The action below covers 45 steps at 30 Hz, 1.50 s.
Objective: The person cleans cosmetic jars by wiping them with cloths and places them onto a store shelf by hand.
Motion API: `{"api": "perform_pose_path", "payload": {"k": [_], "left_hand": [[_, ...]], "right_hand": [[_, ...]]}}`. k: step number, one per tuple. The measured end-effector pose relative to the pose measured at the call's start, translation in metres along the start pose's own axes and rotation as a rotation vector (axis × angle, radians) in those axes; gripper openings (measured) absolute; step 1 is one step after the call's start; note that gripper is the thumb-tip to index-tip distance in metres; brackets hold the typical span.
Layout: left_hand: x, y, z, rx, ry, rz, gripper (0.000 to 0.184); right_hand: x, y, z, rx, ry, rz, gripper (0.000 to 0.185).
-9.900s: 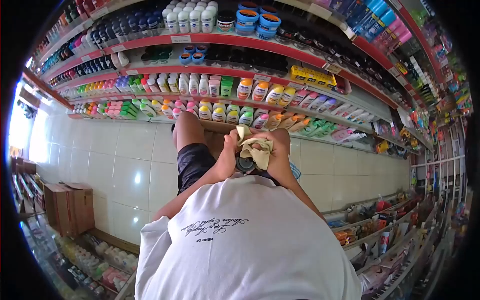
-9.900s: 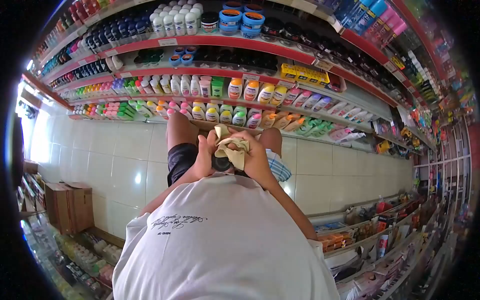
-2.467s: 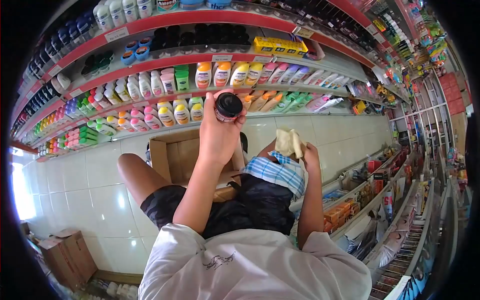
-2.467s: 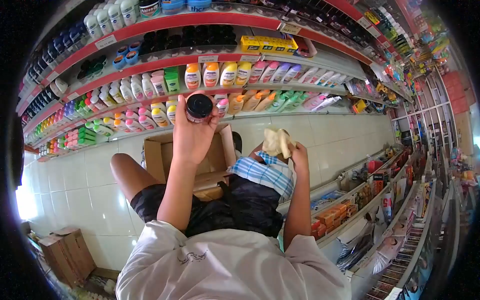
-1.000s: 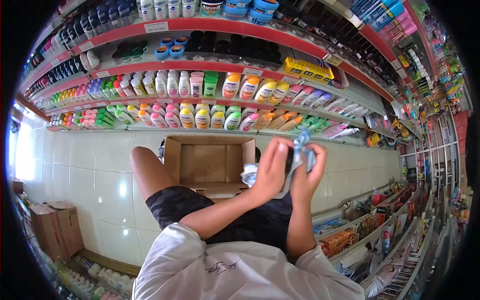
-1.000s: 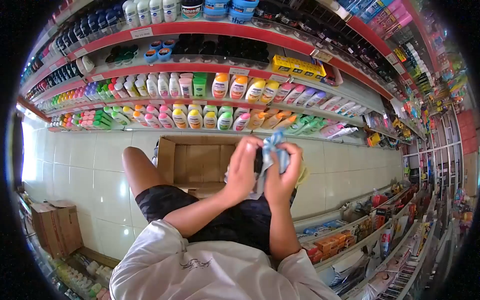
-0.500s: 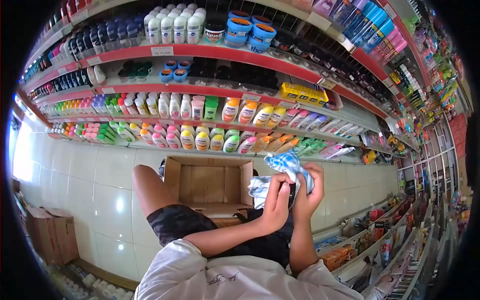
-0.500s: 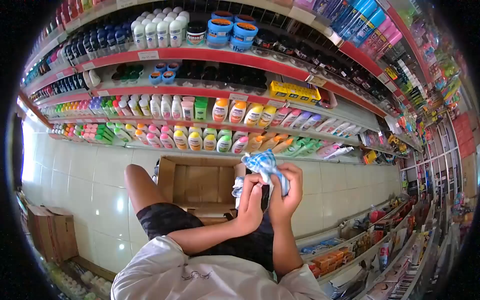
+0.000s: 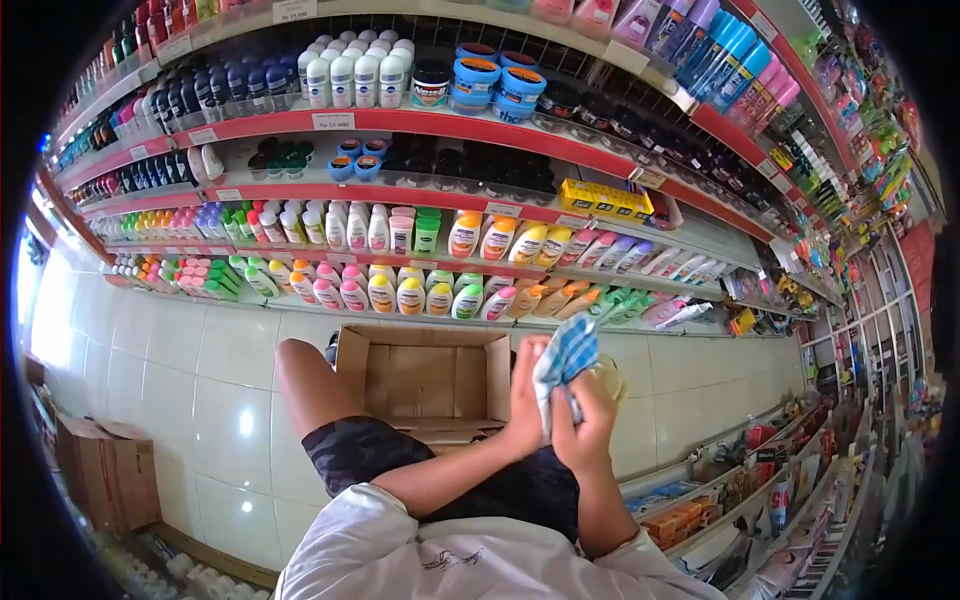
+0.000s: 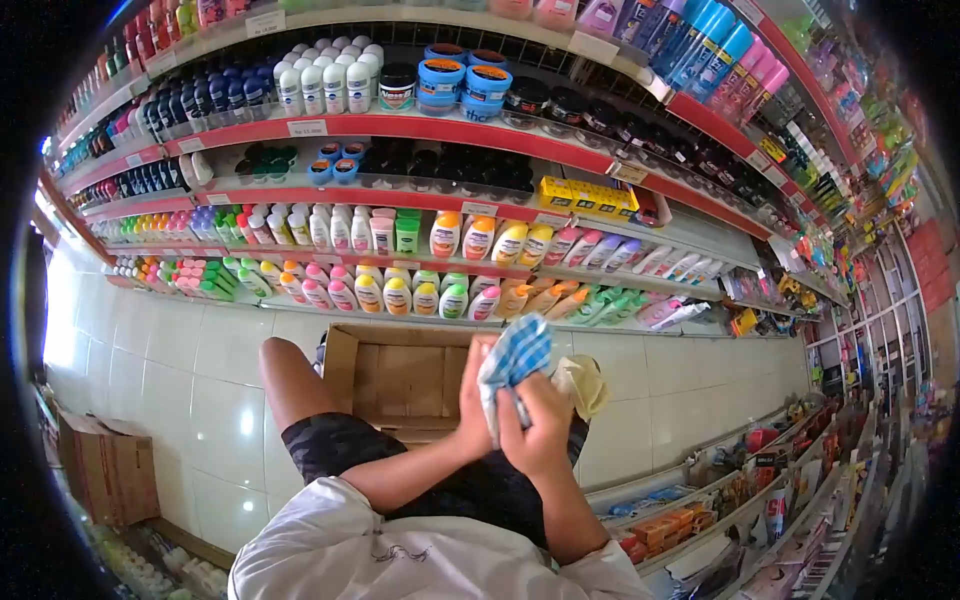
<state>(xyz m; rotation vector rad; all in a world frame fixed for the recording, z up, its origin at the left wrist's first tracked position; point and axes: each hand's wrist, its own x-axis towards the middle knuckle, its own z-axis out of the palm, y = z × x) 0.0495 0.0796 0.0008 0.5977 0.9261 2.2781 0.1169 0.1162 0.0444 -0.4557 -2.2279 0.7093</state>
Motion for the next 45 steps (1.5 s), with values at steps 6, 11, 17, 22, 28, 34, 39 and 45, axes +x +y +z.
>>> {"api": "perform_pose_path", "payload": {"k": [6,11,17,22,28,34,39,45], "left_hand": [[-0.024,0.012,0.018,0.229,-0.048,0.117,0.017],[-0.006,0.021,0.011,0.118,0.051,0.075,0.018],[-0.014,0.030,0.028,0.292,0.043,0.107,0.016],[-0.040,0.021,0.019,0.374,0.075,0.022,0.013],[-0.053,0.026,0.016,0.380,0.097,0.008,0.012],[-0.053,0.027,0.014,0.430,0.072,0.020,0.013],[-0.051,0.019,0.010,0.421,0.044,0.025,0.014],[-0.058,0.013,0.008,0.435,0.027,-0.058,0.014]], "right_hand": [[0.008,0.006,-0.019,0.128,0.066,0.324,0.002],[-0.014,-0.005,0.000,0.305,0.134,0.220,0.011],[-0.022,0.005,-0.012,0.479,0.172,0.302,0.013],[-0.027,0.012,-0.009,0.533,0.181,0.339,0.010],[-0.034,0.019,0.001,0.608,0.101,0.316,0.009],[-0.037,0.021,0.000,0.648,0.078,0.343,0.006],[-0.040,0.024,0.002,0.676,0.091,0.390,0.005],[-0.049,0.030,0.002,0.639,0.120,0.409,0.005]]}}
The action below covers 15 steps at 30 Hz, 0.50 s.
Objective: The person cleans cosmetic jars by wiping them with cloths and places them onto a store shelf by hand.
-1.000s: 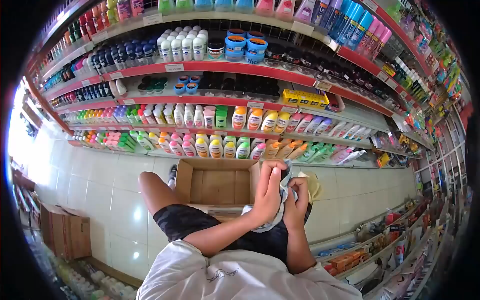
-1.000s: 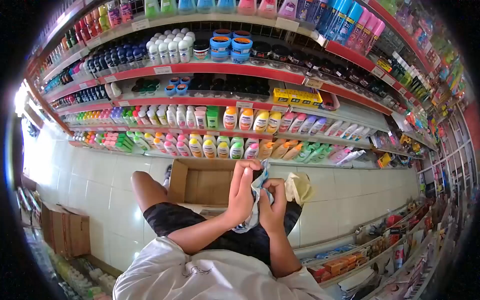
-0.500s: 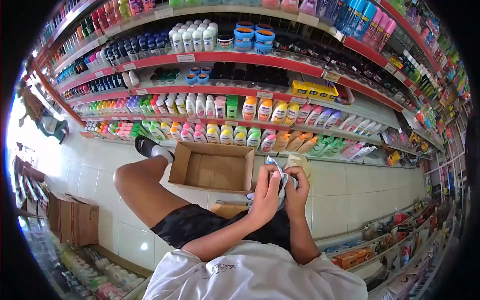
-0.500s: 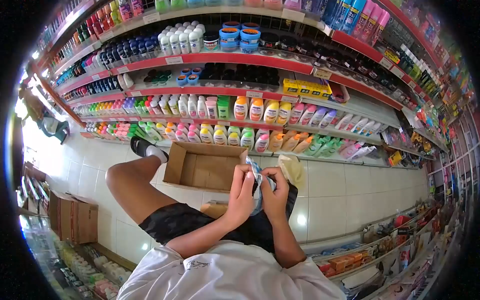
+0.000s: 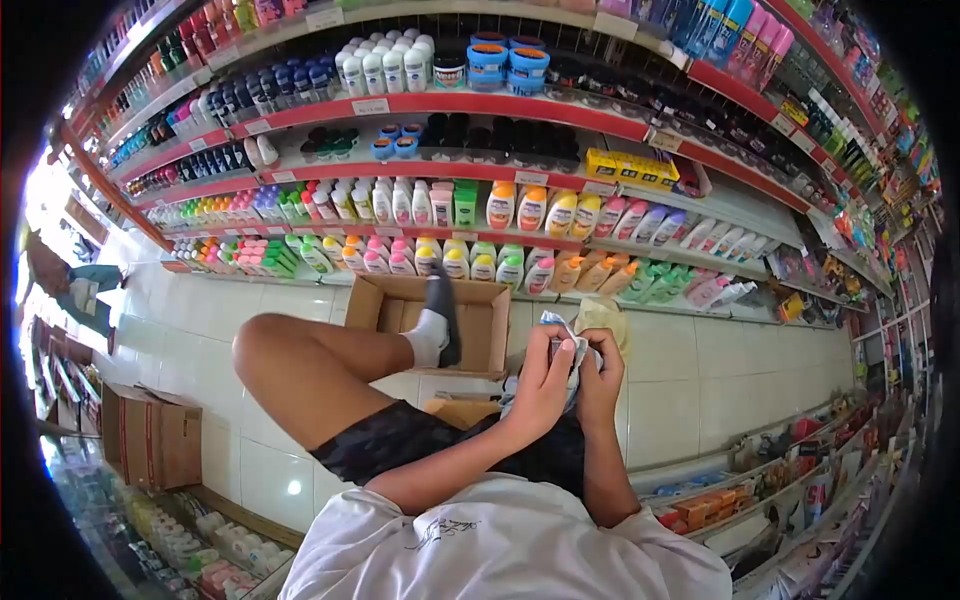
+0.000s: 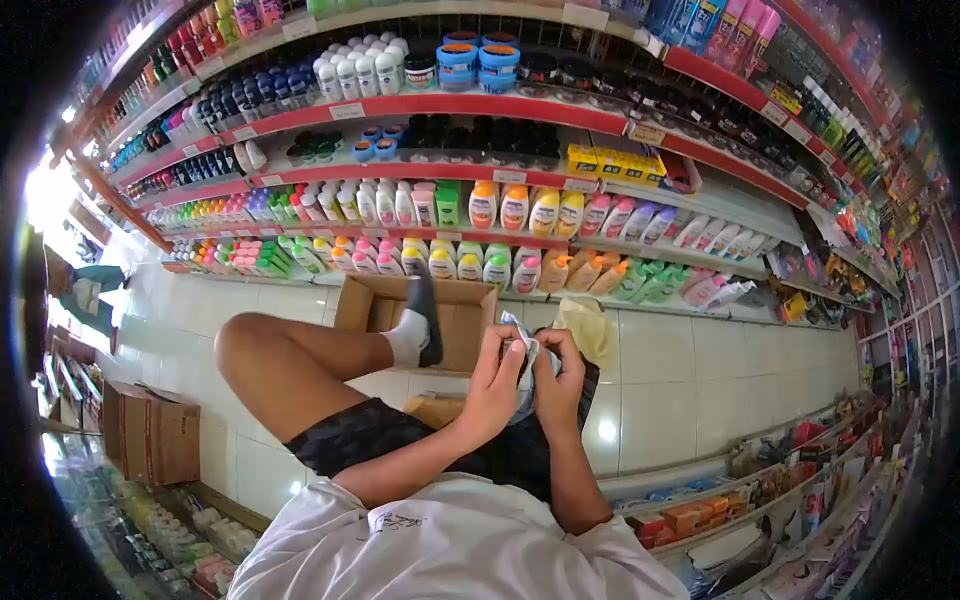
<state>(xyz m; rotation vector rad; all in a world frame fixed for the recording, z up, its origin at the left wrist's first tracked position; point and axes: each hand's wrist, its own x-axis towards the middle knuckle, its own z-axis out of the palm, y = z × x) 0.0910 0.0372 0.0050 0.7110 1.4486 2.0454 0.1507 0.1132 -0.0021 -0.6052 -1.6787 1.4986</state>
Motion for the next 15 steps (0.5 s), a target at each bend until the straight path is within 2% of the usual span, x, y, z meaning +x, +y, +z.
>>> {"api": "perform_pose_path", "payload": {"k": [15], "left_hand": [[-0.001,-0.019,0.007,-0.069,-0.167,-0.072,0.013]], "right_hand": [[-0.016,0.005,-0.015,-0.061,0.134,0.034,0.004]]}}
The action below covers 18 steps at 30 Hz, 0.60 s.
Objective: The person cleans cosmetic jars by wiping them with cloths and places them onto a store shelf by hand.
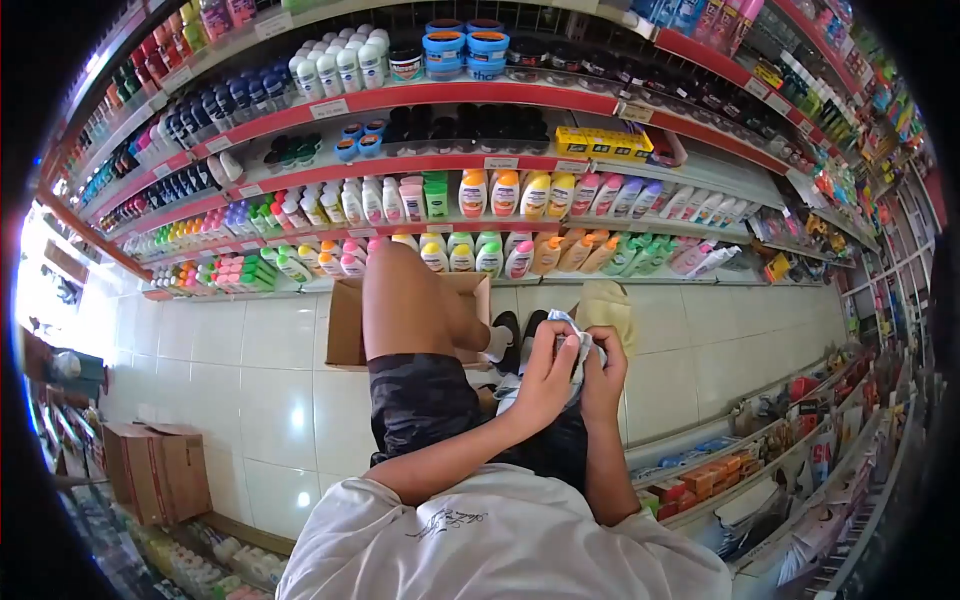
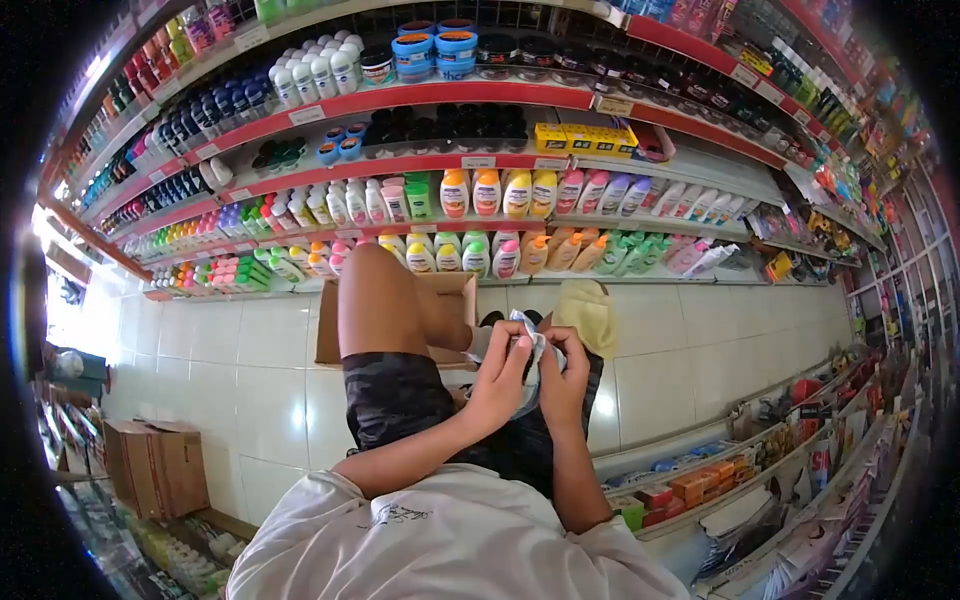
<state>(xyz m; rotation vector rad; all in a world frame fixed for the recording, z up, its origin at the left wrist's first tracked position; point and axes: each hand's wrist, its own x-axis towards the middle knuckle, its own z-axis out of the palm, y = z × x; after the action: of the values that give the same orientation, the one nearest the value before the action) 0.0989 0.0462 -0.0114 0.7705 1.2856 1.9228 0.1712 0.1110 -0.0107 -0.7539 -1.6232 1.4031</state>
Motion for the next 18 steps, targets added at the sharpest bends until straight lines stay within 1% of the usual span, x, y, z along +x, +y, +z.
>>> {"api": "perform_pose_path", "payload": {"k": [4,6,8,9,10,12,13,14,15,16,17,18], "left_hand": [[-0.001,-0.007,-0.013,0.004,0.037,-0.012,0.014],[-0.004,-0.011,-0.021,-0.028,0.067,-0.018,0.014],[-0.008,-0.023,-0.032,0.056,0.154,-0.003,0.014],[-0.010,-0.030,-0.042,0.092,0.215,-0.065,0.015],[-0.010,-0.041,-0.054,0.128,0.274,-0.126,0.016],[-0.007,-0.072,-0.085,-0.005,0.390,-0.102,0.018],[-0.006,-0.061,-0.095,-0.056,0.409,-0.173,0.018],[-0.008,-0.050,-0.097,-0.287,0.473,-0.292,0.019],[-0.013,-0.056,-0.106,-0.299,0.466,-0.319,0.020],[-0.018,-0.061,-0.115,-0.311,0.459,-0.348,0.020],[-0.024,-0.067,-0.123,-0.315,0.476,-0.353,0.020],[-0.030,-0.066,-0.128,-0.243,0.455,-0.385,0.021]], "right_hand": [[0.002,0.004,0.011,-0.025,-0.002,-0.016,0.007],[0.002,0.013,0.017,-0.031,-0.005,0.021,0.008],[0.002,0.027,0.029,0.011,-0.046,0.117,0.008],[-0.003,0.047,0.034,-0.049,-0.084,0.125,0.009],[-0.008,0.047,0.043,-0.027,-0.142,0.188,0.008],[-0.022,0.058,0.054,-0.127,-0.308,0.088,0.008],[-0.029,0.063,0.061,-0.130,-0.355,0.057,0.009],[-0.033,0.067,0.067,-0.131,-0.404,0.027,0.009],[-0.032,0.068,0.069,-0.190,-0.463,-0.003,0.009],[-0.030,0.074,0.072,-0.188,-0.477,0.005,0.009],[-0.028,0.086,0.074,-0.194,-0.472,0.038,0.009],[-0.025,0.095,0.077,-0.201,-0.468,0.073,0.009]]}}
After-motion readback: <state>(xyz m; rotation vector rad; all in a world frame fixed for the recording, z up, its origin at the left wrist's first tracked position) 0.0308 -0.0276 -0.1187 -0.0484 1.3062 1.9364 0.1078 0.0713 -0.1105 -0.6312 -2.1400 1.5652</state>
